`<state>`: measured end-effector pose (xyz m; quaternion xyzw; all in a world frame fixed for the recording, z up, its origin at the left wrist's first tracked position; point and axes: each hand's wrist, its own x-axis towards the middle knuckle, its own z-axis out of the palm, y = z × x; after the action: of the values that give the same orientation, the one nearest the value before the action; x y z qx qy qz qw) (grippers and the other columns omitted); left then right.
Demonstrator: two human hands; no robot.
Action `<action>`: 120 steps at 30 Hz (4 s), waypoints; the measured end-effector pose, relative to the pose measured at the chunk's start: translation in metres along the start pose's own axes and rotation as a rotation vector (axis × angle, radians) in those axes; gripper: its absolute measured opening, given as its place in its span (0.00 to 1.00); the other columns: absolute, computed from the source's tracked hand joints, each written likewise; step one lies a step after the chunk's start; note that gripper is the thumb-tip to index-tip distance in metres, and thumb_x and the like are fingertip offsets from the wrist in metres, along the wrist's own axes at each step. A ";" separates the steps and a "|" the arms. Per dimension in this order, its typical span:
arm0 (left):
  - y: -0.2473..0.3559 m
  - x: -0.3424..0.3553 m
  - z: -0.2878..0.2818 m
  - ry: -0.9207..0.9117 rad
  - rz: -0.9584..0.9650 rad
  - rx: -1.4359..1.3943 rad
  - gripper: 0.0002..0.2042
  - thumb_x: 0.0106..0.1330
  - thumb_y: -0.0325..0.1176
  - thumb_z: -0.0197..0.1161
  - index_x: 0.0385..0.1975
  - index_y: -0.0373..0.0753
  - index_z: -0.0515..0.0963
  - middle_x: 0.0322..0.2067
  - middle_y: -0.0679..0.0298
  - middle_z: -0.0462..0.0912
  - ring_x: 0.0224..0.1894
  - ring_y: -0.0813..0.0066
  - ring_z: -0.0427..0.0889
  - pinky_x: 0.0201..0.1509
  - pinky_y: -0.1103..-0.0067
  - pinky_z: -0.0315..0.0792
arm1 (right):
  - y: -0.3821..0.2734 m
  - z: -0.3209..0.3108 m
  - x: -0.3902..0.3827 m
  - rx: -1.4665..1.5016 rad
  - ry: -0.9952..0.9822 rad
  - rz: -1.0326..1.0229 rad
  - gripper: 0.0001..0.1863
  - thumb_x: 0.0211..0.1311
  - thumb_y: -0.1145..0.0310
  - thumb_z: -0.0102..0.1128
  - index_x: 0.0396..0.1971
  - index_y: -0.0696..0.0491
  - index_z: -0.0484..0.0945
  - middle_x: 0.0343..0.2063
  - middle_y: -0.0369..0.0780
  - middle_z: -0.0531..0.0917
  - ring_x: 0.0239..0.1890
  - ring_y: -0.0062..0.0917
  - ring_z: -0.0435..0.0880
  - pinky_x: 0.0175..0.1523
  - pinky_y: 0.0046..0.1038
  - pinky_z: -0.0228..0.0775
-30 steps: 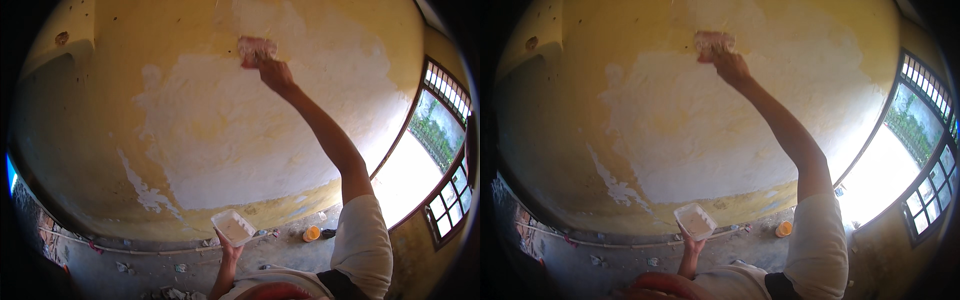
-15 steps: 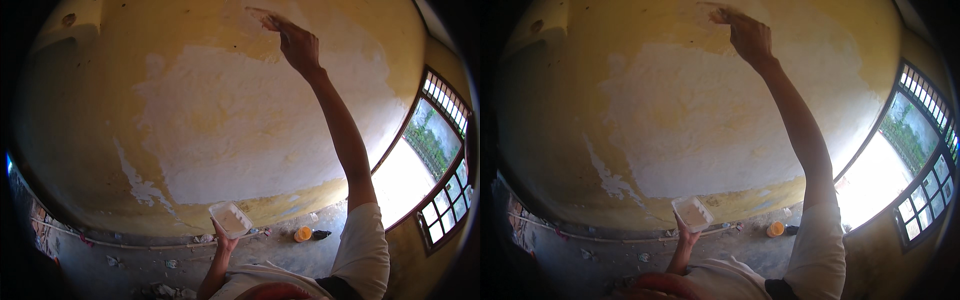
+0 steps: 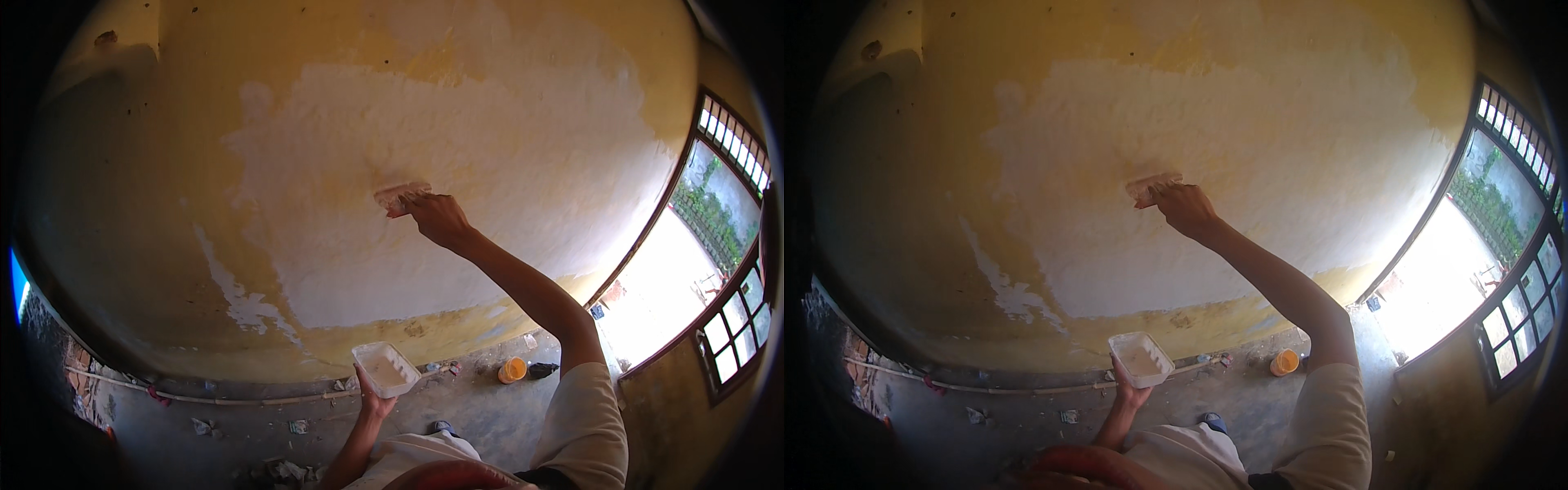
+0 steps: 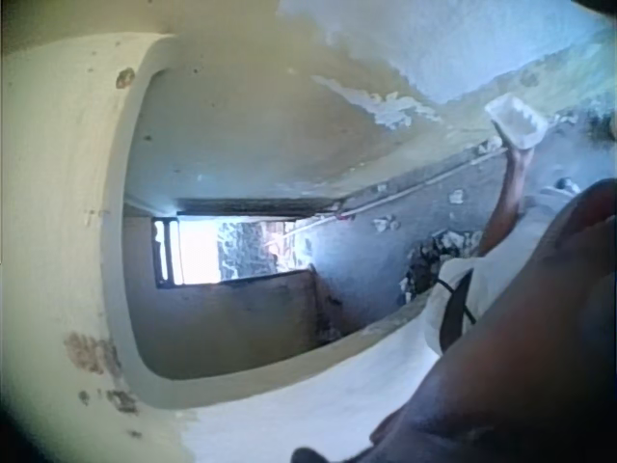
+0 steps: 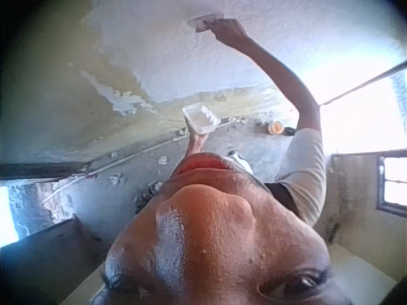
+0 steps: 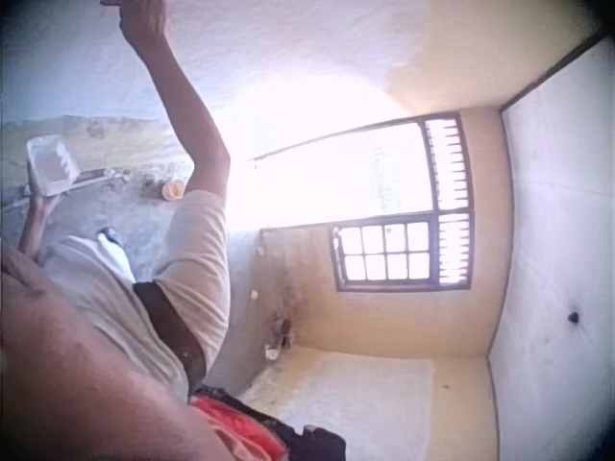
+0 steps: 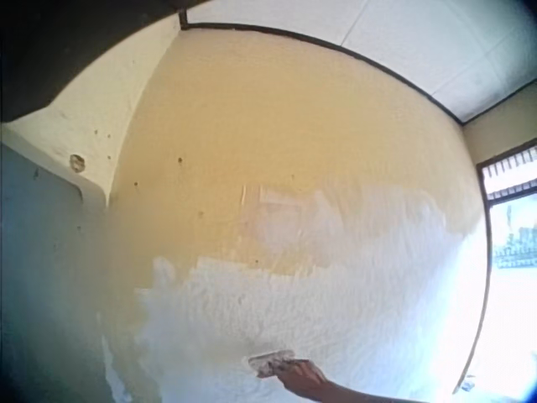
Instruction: The person applies spackle to a wall using a scraper, dipping the scraper into a small container of spackle between applications.
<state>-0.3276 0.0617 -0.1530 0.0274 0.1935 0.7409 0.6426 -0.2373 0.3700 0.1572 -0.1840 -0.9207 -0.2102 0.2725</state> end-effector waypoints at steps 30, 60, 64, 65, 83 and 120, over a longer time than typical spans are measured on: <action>-0.009 -0.012 0.012 -0.065 0.100 -0.014 0.39 0.67 0.72 0.49 0.69 0.52 0.63 0.65 0.67 0.72 0.66 0.60 0.71 0.69 0.52 0.65 | 0.178 -0.296 0.114 -0.188 1.068 -0.013 0.12 0.65 0.75 0.59 0.45 0.47 0.86 0.45 0.39 0.88 0.46 0.35 0.88 0.49 0.33 0.81; -0.013 0.002 0.010 0.001 0.076 -0.049 0.37 0.65 0.74 0.48 0.64 0.53 0.71 0.59 0.69 0.76 0.61 0.60 0.74 0.62 0.52 0.70 | 0.189 -0.296 0.145 -0.210 1.002 0.052 0.19 0.60 0.81 0.56 0.45 0.46 0.87 0.45 0.43 0.88 0.48 0.39 0.87 0.53 0.38 0.80; -0.008 0.004 -0.010 -0.043 0.097 -0.062 0.40 0.66 0.73 0.49 0.69 0.50 0.65 0.64 0.66 0.72 0.66 0.59 0.70 0.69 0.50 0.64 | 0.148 -0.287 0.154 -0.233 0.784 -0.154 0.18 0.63 0.76 0.64 0.51 0.43 0.84 0.49 0.36 0.87 0.48 0.33 0.87 0.49 0.31 0.82; -0.007 0.003 -0.009 -0.048 0.096 -0.058 0.40 0.65 0.73 0.50 0.69 0.51 0.65 0.64 0.66 0.72 0.66 0.59 0.70 0.69 0.50 0.64 | 0.138 -0.281 0.154 -0.224 0.825 -0.340 0.21 0.61 0.76 0.64 0.54 0.40 0.82 0.49 0.34 0.86 0.49 0.32 0.86 0.51 0.31 0.82; -0.009 -0.002 0.010 0.013 0.143 -0.054 0.36 0.67 0.72 0.48 0.64 0.51 0.70 0.57 0.68 0.77 0.60 0.62 0.75 0.64 0.53 0.69 | 0.195 -0.286 0.140 -0.481 1.061 0.078 0.20 0.55 0.84 0.55 0.44 0.49 0.87 0.45 0.43 0.88 0.50 0.38 0.87 0.60 0.42 0.76; -0.090 0.022 -0.124 0.363 0.840 -0.095 0.33 0.72 0.66 0.48 0.69 0.52 0.65 0.65 0.66 0.72 0.68 0.60 0.70 0.71 0.53 0.64 | -0.204 0.335 -0.279 2.355 -0.510 1.266 0.10 0.75 0.69 0.52 0.47 0.56 0.78 0.44 0.38 0.82 0.46 0.25 0.83 0.52 0.28 0.81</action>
<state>-0.2821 0.0602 -0.3013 -0.0564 0.2409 0.9380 0.2428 -0.2535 0.2985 -0.3181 -0.2651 -0.3358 0.8931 0.1392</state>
